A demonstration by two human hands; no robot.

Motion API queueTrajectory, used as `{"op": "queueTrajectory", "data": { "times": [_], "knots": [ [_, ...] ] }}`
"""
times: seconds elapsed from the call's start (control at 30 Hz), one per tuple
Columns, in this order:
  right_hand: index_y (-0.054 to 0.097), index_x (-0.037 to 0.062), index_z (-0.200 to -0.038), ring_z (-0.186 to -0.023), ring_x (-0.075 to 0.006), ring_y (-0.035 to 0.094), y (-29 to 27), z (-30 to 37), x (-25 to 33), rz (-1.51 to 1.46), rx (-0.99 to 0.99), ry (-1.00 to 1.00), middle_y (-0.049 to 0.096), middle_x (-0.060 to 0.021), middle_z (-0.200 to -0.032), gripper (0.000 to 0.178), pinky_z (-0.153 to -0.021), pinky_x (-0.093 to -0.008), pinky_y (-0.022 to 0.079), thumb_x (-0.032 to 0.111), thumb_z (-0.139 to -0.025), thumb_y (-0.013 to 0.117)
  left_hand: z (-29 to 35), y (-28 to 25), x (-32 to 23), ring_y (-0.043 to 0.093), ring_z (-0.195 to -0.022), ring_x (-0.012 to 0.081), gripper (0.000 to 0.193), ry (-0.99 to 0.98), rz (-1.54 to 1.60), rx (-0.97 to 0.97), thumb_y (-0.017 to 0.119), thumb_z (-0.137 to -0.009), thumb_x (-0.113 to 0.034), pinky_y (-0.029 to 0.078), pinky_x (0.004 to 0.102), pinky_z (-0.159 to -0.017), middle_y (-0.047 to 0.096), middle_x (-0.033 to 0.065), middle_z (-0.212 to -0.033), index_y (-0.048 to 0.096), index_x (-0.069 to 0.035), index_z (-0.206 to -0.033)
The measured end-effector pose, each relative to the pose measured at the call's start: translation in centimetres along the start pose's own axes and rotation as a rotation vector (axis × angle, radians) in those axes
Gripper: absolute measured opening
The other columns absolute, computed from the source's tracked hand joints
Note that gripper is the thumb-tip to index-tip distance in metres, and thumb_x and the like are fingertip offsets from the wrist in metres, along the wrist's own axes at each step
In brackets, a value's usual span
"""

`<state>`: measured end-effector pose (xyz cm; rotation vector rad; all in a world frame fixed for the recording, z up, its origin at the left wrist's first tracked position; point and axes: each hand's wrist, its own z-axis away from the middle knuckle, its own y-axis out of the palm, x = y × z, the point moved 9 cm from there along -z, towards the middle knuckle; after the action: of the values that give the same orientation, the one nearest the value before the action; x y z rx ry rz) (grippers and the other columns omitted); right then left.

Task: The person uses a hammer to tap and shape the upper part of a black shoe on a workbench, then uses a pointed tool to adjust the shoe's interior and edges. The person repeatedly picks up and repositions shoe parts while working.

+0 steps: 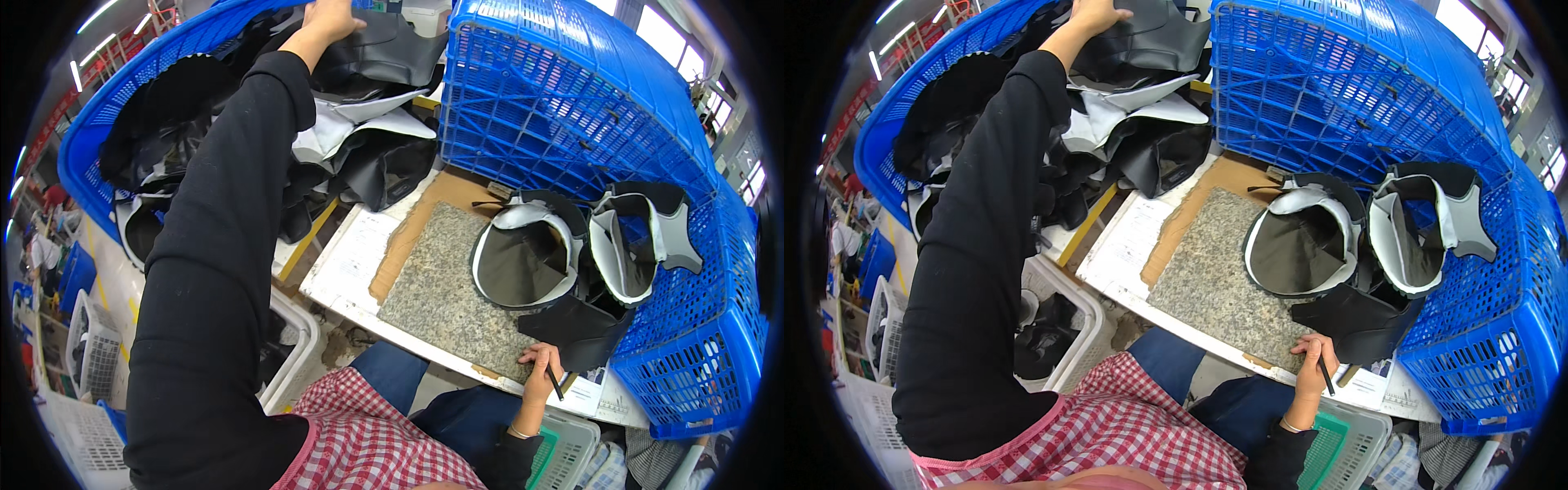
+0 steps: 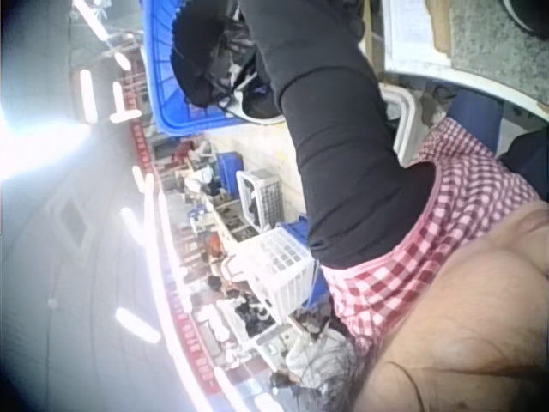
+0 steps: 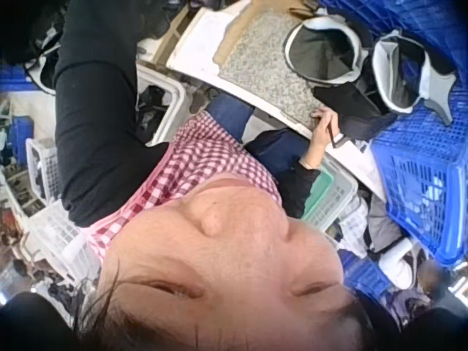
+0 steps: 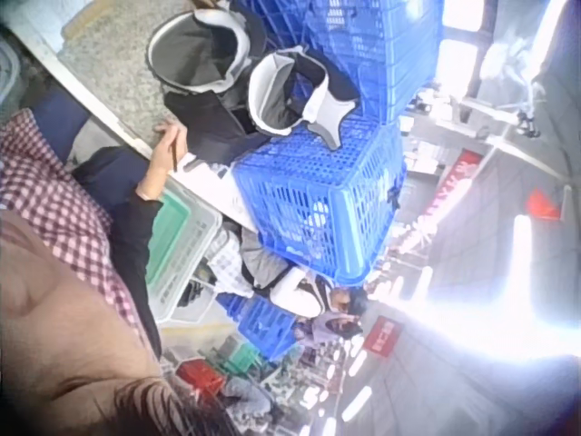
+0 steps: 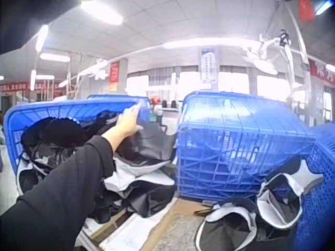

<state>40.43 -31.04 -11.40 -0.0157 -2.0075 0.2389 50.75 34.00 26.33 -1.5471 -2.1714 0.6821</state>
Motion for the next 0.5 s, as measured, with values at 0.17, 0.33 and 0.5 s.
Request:
{"op": "queueTrajectory", "data": {
  "times": [0.17, 0.33, 0.5],
  "knots": [
    [0.064, -0.006, -0.094, -0.064, -0.017, 0.067, -0.1, 0.0, -0.1, 0.085, -0.008, -0.02, 0.067, -0.012, -0.079, 0.034, -0.065, -0.0291, 0.054, 0.022, -0.109, 0.053, 7.6, 1.5, 0.4, 0.07, -0.102, 0.0365, 0.052, -0.018, 0.325, 0.555, 0.086, -0.072, -0.014, 0.053, 0.0406, -0.09, 0.075, 0.0167, -0.104, 0.07, -0.004, -0.121],
    [0.063, -0.0043, -0.092, -0.065, -0.0159, 0.064, -0.1, -0.4, -0.4, -0.012, -0.034, 0.043, 0.066, -0.0101, -0.072, 0.043, -0.071, -0.029, 0.053, 0.03, -0.111, 0.047, 17.4, -13.5, -4.3, 0.064, -0.095, 0.0343, 0.026, 0.343, 0.237, 0.119, 0.074, -0.075, 0.005, 0.053, 0.0418, -0.078, 0.06, 0.0109, -0.095, 0.062, -0.004, -0.097],
    [0.065, -0.0018, -0.109, -0.105, -0.022, 0.068, 5.4, -2.2, 3.0, -0.204, 0.072, -0.003, 0.071, -0.017, -0.113, 0.038, -0.094, -0.0343, 0.053, 0.033, -0.11, 0.05, 21.5, -27.7, -11.1, 0.053, -0.08, 0.0259, 0.03, 0.818, 0.209, -0.127, 0.072, -0.063, 0.002, 0.046, 0.0343, -0.063, 0.056, 0.0071, -0.089, 0.067, -0.001, -0.092]
  ]
}}
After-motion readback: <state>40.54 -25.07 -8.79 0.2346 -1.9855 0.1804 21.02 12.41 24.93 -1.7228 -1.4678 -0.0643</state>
